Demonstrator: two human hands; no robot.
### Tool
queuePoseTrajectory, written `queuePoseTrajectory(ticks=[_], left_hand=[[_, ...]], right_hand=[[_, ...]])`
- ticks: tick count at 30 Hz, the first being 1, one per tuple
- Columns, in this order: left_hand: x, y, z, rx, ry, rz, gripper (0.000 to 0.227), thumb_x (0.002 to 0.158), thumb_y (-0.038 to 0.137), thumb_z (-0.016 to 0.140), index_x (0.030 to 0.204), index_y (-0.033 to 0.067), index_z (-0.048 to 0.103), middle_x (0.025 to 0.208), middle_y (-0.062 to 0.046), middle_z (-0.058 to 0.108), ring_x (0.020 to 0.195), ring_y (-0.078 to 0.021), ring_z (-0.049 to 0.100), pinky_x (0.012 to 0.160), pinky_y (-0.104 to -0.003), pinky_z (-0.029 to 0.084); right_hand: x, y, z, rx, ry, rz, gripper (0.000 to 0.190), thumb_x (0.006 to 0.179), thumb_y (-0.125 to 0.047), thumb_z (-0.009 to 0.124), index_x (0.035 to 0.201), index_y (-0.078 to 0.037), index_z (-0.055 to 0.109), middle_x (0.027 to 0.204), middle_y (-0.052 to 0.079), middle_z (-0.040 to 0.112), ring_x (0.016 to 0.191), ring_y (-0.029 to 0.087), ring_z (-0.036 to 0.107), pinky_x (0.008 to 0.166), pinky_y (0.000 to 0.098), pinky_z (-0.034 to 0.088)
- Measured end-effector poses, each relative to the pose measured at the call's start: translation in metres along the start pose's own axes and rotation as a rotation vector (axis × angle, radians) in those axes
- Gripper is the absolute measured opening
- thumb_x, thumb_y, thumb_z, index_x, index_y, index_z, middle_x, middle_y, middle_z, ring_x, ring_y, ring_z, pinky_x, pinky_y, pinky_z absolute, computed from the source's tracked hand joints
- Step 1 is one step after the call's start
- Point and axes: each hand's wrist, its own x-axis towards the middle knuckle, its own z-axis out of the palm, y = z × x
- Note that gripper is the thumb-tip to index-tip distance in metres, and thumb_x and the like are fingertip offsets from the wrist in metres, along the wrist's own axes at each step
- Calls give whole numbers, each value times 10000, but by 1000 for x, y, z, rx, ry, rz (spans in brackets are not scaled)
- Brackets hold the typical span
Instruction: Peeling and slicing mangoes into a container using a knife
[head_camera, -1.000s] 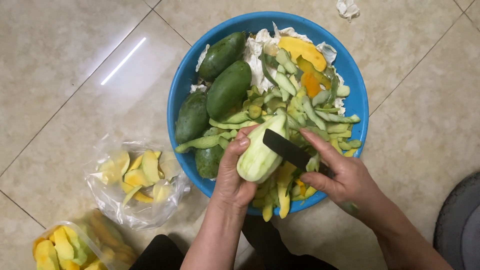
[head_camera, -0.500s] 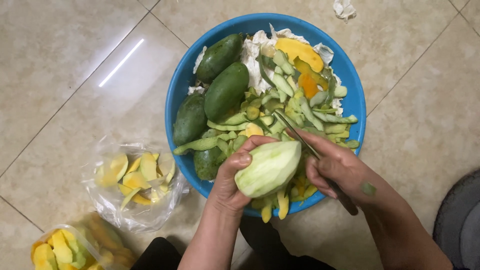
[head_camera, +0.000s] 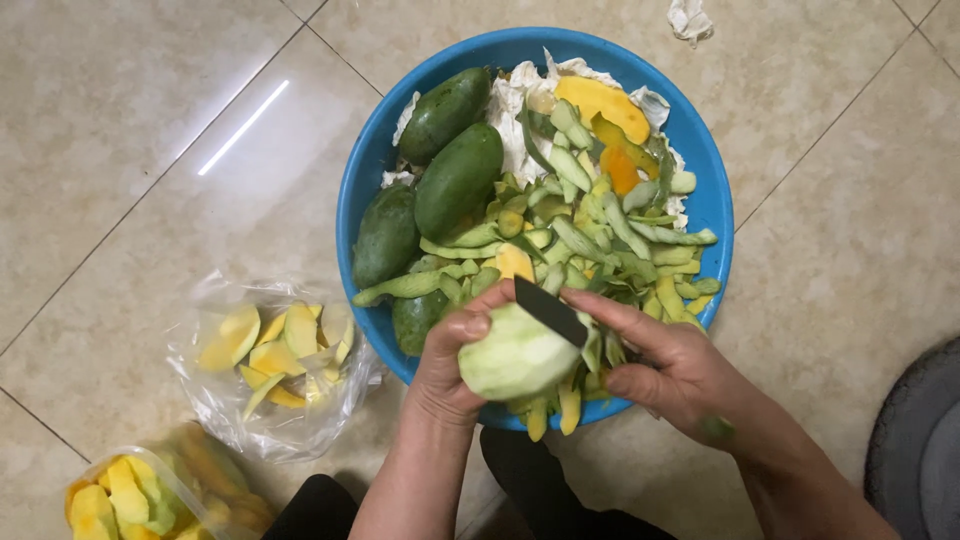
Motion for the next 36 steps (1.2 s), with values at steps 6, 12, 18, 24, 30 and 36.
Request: queuePoseTrajectory(ticks=[6,12,18,24,30,36], left_hand=[[-9,1,-2,134,-49,-39,588,743,197,772,1241,-89,643,1149,-297,703,909,-351,758,733,-324,680],[-38,24,-6,286,-10,-3,643,709,179,742,1276,-94,608,1213,-274,677,990,-334,728,865,-344,619],[-50,27,7,412,-88,-95,778,702,214,730,1399,-98,581,1188,-197,652,1016,-261,682,909,-282,538],[-57,34,-5,305,-97,26,778,753,137,698,1479,-82,525,1503,-298,540,1341,-405,572,1139,-430,478],[-71,51,11,267,-120,-80,914,735,68,674,1595,-104,414,1229,-296,700,953,-259,756,793,-235,612],[-74,53,-3,324,-64,5,915,739,135,709,1589,-67,437,1318,-253,633,1089,-303,690,931,-244,560]], right_hand=[[24,0,-7,108,-32,0,874,961,-499,506,1672,-90,207,551,-29,514,415,115,471,407,263,378],[21,1,3,-299,83,76,657,922,-169,629,1559,-167,469,1602,38,555,1337,177,639,1021,297,512],[34,1,11,-614,243,365,829,829,-435,652,1608,-270,421,1264,101,750,761,294,761,666,419,579],[27,-9,25,-665,239,275,1051,810,-374,746,1696,-265,192,1327,120,721,1137,270,748,806,381,602],[33,-10,35,-870,234,330,819,987,-386,526,1727,-275,193,823,80,800,591,262,739,566,381,580],[57,-53,35,-680,275,341,803,1053,-361,427,1740,-119,88,681,155,664,586,319,650,518,425,573]])
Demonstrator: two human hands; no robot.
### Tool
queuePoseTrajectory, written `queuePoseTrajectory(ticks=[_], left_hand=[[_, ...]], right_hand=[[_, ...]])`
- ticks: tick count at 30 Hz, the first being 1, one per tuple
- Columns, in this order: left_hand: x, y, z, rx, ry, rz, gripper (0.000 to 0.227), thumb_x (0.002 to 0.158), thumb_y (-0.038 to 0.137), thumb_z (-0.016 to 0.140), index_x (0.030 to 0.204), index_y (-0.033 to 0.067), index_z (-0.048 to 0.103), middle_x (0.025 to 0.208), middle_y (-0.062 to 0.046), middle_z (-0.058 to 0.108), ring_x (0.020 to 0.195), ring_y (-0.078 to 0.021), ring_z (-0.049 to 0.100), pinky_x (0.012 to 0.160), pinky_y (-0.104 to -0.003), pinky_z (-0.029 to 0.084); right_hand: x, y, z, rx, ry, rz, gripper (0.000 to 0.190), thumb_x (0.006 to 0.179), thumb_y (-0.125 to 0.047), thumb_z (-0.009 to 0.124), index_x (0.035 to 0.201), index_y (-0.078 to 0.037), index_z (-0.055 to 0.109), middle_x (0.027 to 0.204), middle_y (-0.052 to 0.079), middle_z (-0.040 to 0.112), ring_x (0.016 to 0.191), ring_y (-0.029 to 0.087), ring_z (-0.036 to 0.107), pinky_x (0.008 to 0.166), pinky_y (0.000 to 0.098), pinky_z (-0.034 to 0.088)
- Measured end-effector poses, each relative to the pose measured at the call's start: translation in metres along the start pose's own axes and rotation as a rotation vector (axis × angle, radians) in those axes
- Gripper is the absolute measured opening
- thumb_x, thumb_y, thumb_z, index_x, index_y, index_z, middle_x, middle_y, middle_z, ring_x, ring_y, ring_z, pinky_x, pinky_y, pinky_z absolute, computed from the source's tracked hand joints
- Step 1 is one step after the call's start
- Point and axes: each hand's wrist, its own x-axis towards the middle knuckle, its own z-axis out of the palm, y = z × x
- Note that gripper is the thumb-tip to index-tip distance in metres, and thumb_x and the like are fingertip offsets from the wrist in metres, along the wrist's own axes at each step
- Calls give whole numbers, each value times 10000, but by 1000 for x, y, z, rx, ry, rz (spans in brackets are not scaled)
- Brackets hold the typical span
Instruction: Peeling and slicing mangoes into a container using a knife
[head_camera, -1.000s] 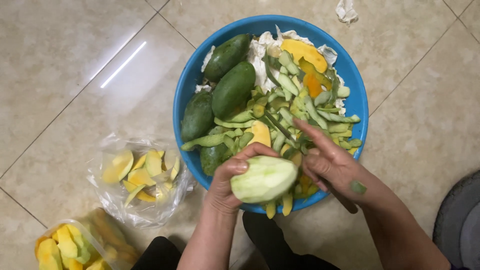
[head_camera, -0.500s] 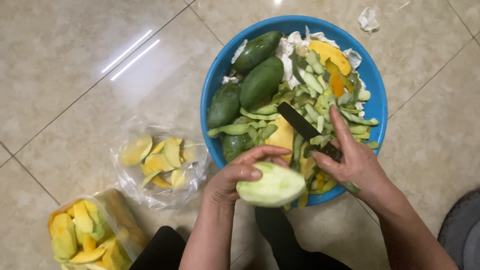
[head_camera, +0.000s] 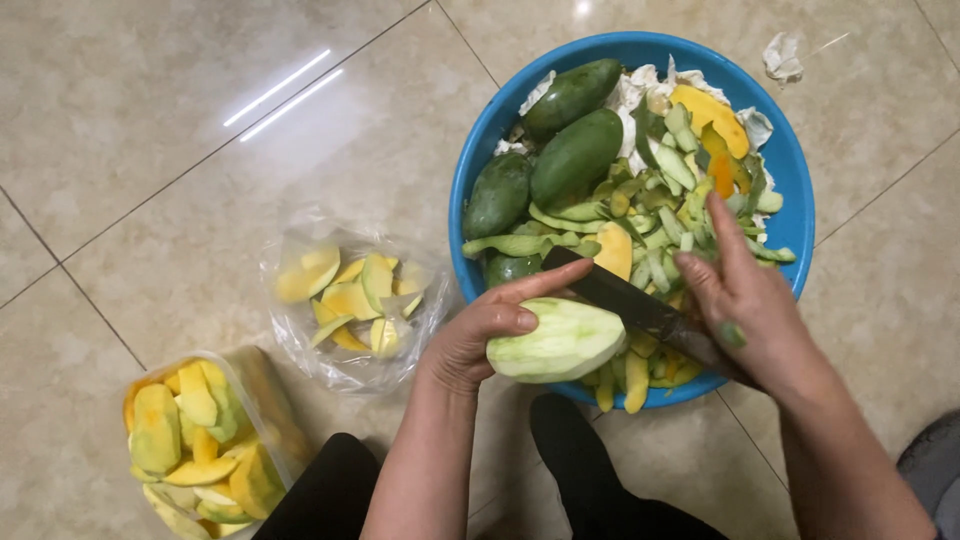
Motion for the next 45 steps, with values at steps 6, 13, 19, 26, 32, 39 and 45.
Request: queuePoseTrajectory(ticks=[6,13,19,26,32,39,45], left_hand=[[-6,5,11,-122,-48,26,941,738,96,702,1601,-109,388,1240,-242,667,979,-265,728,822,-220,599],[4,15,22,-113,-186,-22,911,782,87,690,1623,-94,388,1358,-269,643,1117,-287,707,969,-267,573],[15,21,39,123,-97,-47,867,804,72,667,1633,-3,424,1292,-220,686,1094,-225,686,970,-231,532],[20,22,25,164,163,-6,932,721,172,688,1598,-16,433,1386,-291,617,1148,-303,647,990,-281,503],[27,16,16,-10,136,92,979,731,217,716,1613,-42,380,1443,-344,548,1207,-359,621,1028,-322,514],[60,54,2,-3,270,128,552,936,303,575,1449,99,579,1348,-316,636,917,-401,743,466,-273,583],[1,124,37,385,632,57,817,812,327,570,1578,98,401,1456,-257,559,1149,-420,663,723,-492,620]], right_hand=[[30,43,0,-638,524,-401,811,925,-140,666,1704,-171,440,1029,131,597,801,314,629,558,438,483],[52,10,15,-943,347,-400,780,921,-235,599,1678,-218,413,970,136,605,695,293,665,537,409,562],[47,10,23,-985,335,-480,725,975,-319,536,1676,-226,374,911,112,632,648,284,709,526,418,579],[16,-21,-5,-606,42,-216,882,889,-181,574,1714,-205,266,978,101,712,785,279,724,615,422,581],[-10,-13,3,-182,-167,-106,1127,759,-241,790,1697,-292,170,1473,113,578,1256,299,644,985,468,556],[-7,-2,-15,313,49,-79,752,943,91,539,1664,-106,469,840,206,562,598,264,455,485,356,356],[2,-11,-7,1177,-331,-366,601,974,-275,605,1535,-159,426,638,10,548,444,97,478,352,202,357]])
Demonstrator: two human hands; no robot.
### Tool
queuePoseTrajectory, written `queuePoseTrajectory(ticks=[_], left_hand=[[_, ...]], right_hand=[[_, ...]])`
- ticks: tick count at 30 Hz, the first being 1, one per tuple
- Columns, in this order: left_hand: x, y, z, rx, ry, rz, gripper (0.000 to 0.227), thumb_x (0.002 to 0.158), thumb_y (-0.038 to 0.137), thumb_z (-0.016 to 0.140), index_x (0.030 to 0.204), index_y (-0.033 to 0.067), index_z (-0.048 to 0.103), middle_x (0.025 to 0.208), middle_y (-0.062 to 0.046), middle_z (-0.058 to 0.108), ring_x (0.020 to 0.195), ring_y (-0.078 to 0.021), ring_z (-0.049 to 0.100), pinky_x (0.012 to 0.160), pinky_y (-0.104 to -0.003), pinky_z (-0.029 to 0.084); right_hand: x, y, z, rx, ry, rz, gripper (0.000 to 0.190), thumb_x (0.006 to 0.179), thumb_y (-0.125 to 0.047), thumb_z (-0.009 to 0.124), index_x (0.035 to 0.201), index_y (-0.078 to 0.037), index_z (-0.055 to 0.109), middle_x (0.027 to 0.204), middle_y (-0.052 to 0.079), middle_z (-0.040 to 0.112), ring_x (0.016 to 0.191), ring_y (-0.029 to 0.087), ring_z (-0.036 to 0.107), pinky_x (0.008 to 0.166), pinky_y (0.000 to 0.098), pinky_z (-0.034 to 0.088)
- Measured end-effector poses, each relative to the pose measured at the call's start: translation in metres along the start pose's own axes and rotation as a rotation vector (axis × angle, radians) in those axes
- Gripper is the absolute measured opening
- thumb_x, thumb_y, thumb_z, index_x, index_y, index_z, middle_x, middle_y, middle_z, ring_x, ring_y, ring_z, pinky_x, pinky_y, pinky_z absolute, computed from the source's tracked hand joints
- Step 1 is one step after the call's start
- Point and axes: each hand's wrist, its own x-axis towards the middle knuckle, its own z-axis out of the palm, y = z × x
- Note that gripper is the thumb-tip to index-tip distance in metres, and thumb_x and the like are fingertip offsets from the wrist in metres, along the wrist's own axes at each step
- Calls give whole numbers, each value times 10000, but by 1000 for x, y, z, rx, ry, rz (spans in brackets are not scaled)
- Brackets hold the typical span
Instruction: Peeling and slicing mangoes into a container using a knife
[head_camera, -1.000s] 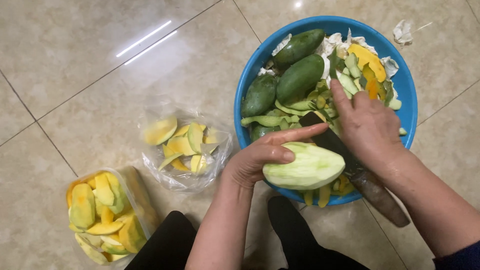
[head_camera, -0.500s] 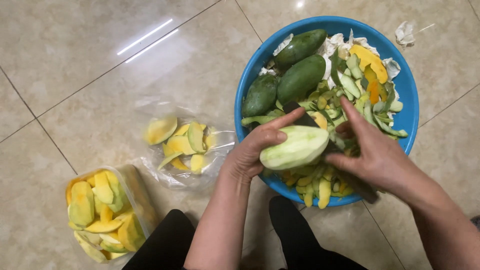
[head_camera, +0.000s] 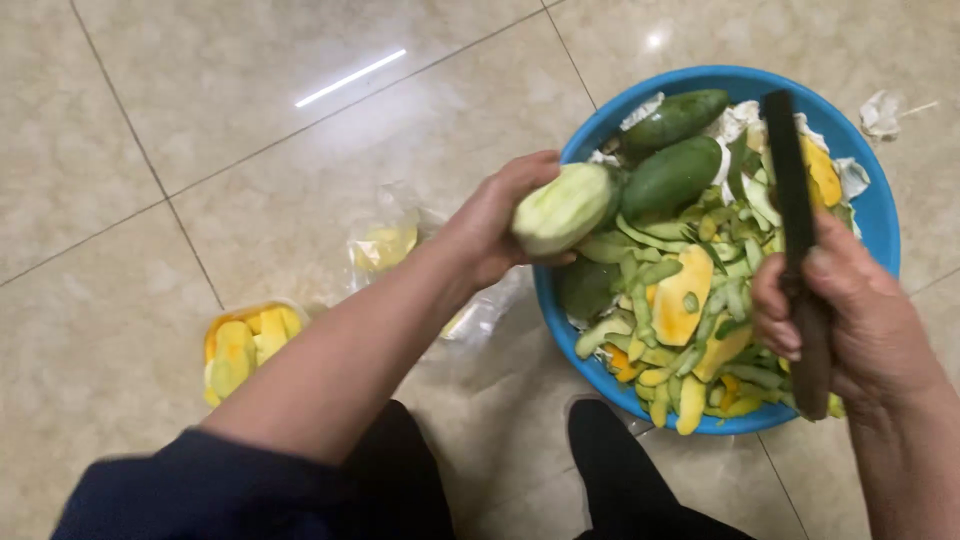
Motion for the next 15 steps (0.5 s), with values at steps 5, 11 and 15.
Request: queuePoseTrajectory(ticks=[5,11,15], left_hand=[[-45,1,-40,-183,-32,32,952,693,297,677,1563,63,369,1432,-303,488,1121,-437,635,809,-607,601],[-66,-32,-68,-493,133,67,572,775,312,697,1305,109,624,1207,-190,675,987,-331,664,727,-465,559],[-56,-52,-87,-703,27,7,495,889,369,545,1349,215,643,1261,-137,684,1012,-370,680,772,-481,552]], right_hand=[[23,2,60,31,-112,86,574,973,-187,560,1539,-124,489,732,82,613,503,137,536,398,225,401],[23,8,121,-72,-347,150,804,943,-408,655,1629,-139,333,621,15,552,415,94,443,306,230,337],[23,8,148,-426,-460,198,760,948,-280,569,1660,-142,343,723,102,673,515,170,587,397,265,381]])
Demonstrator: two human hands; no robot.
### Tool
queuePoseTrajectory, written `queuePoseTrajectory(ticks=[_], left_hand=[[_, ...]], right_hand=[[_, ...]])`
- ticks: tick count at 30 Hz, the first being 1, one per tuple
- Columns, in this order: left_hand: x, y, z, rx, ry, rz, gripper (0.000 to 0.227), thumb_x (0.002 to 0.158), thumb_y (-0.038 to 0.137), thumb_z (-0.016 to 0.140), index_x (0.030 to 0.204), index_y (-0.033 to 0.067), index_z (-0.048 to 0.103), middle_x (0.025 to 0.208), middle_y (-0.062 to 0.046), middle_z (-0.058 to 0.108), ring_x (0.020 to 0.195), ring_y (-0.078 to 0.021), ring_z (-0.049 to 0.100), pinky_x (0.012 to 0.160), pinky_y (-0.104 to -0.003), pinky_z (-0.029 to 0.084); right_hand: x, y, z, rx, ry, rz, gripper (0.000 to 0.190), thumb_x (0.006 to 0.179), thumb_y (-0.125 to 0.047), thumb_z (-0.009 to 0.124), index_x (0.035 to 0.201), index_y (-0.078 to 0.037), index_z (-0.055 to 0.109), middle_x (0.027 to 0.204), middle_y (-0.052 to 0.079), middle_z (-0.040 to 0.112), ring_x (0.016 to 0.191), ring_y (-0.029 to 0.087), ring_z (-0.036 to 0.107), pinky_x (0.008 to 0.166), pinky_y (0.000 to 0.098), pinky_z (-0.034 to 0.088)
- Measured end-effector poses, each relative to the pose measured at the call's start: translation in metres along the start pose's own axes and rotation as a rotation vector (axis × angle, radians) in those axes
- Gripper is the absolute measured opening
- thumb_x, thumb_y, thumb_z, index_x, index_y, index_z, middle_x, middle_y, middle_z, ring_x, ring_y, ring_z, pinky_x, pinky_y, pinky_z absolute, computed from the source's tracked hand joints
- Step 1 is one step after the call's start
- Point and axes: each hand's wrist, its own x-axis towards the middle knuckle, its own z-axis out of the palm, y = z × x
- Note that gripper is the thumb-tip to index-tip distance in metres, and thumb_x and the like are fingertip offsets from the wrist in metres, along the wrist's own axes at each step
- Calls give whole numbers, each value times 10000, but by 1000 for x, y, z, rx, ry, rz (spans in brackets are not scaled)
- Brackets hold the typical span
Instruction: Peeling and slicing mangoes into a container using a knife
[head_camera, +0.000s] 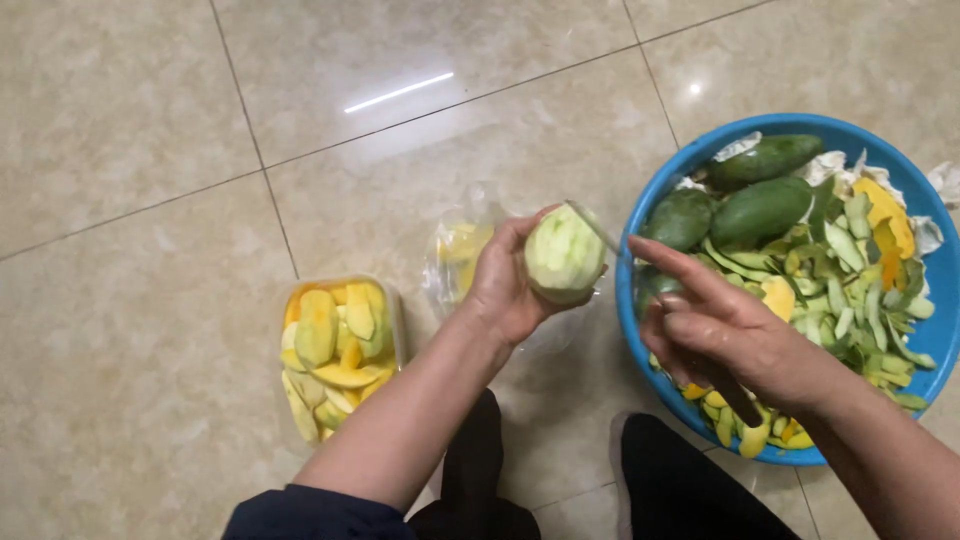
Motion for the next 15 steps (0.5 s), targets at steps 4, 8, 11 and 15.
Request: queuePoseTrajectory(ticks=[4,8,11,15], left_hand=[[-2,-7,-10,-30,-31,66,644,941,381,536,1561,268,402,1426,-159,555,1118,-355,644,826,-607,572],[-10,0,-5,-70,82,54,440,911,453,602,1272,202,600,1198,-110,652,1000,-286,641,830,-529,523],[-6,-1,-15,-87,127,25,494,854,553,595,1141,153,643,1072,-97,660,910,-277,632,843,-482,448],[-7,-1,-20,-190,12,61,590,1006,546,453,1180,-7,560,980,-147,639,780,-328,722,439,-284,480]], right_hand=[[26,-10,18,-34,16,163,835,886,-269,598,1681,-177,360,616,36,484,481,137,400,395,287,266],[46,0,27,53,-69,170,1030,802,-567,683,1686,-185,319,551,19,479,428,117,378,340,279,209],[55,19,32,-70,-79,128,1017,810,-413,720,1697,-191,273,605,16,521,469,122,383,398,283,237],[61,15,46,-659,14,258,1163,662,-561,726,1690,-317,239,941,84,883,701,214,708,670,336,513]])
